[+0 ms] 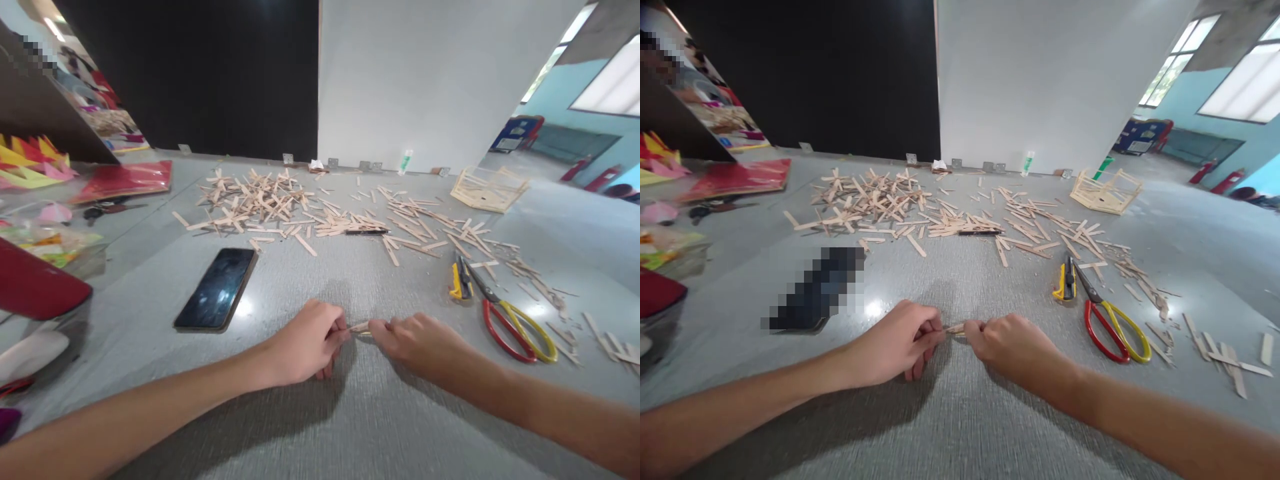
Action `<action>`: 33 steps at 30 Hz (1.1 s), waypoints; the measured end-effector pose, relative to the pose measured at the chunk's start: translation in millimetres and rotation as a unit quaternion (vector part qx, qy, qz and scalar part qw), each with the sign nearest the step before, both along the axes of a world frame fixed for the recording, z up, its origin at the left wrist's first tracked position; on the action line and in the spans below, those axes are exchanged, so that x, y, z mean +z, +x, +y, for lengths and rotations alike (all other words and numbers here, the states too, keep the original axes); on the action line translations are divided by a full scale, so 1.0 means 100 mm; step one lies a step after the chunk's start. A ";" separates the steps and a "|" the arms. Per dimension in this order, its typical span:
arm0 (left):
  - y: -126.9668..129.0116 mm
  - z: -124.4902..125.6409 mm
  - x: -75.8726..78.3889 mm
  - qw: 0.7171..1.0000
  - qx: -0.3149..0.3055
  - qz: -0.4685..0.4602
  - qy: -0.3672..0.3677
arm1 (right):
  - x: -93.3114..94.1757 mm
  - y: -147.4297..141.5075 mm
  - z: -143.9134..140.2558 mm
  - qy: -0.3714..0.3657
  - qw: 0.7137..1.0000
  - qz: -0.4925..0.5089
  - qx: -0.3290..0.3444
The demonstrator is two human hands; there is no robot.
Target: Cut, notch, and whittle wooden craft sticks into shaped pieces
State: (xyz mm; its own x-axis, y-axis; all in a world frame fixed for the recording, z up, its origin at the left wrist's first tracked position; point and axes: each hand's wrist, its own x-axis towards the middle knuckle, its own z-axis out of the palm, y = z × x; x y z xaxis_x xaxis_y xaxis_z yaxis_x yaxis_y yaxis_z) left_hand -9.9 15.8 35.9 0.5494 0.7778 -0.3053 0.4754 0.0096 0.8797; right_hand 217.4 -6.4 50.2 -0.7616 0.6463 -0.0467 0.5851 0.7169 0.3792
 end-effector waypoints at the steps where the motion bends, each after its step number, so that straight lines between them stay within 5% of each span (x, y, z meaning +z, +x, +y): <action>1: 0.00 0.00 0.00 1.000 0.001 0.001 0.001 | -0.01 0.00 -0.01 0.006 1.000 -0.004 -0.001; 5: 0.00 -0.02 0.02 1.000 0.003 0.002 0.008 | -0.04 -0.05 -0.09 0.045 0.998 -0.023 -0.034; 11: 0.03 -0.05 0.01 0.999 0.025 0.015 0.014 | -0.06 0.02 0.09 0.028 0.999 -0.035 0.024; 17: 0.04 -0.08 -0.01 0.999 0.030 0.004 0.021 | -0.05 -0.07 0.00 0.054 0.997 -0.041 -0.028; 22: 0.06 -0.08 -0.04 0.999 0.047 -0.006 0.018 | -0.05 0.01 0.22 0.013 0.999 -0.029 0.038; 28: 0.09 -0.11 -0.06 0.998 0.062 -0.004 0.026 | -0.09 -0.04 0.10 0.047 0.999 -0.018 -0.007; 33: 0.11 -0.15 -0.07 0.996 0.067 0.023 0.061 | -0.12 -0.02 0.22 0.027 0.999 -0.010 0.018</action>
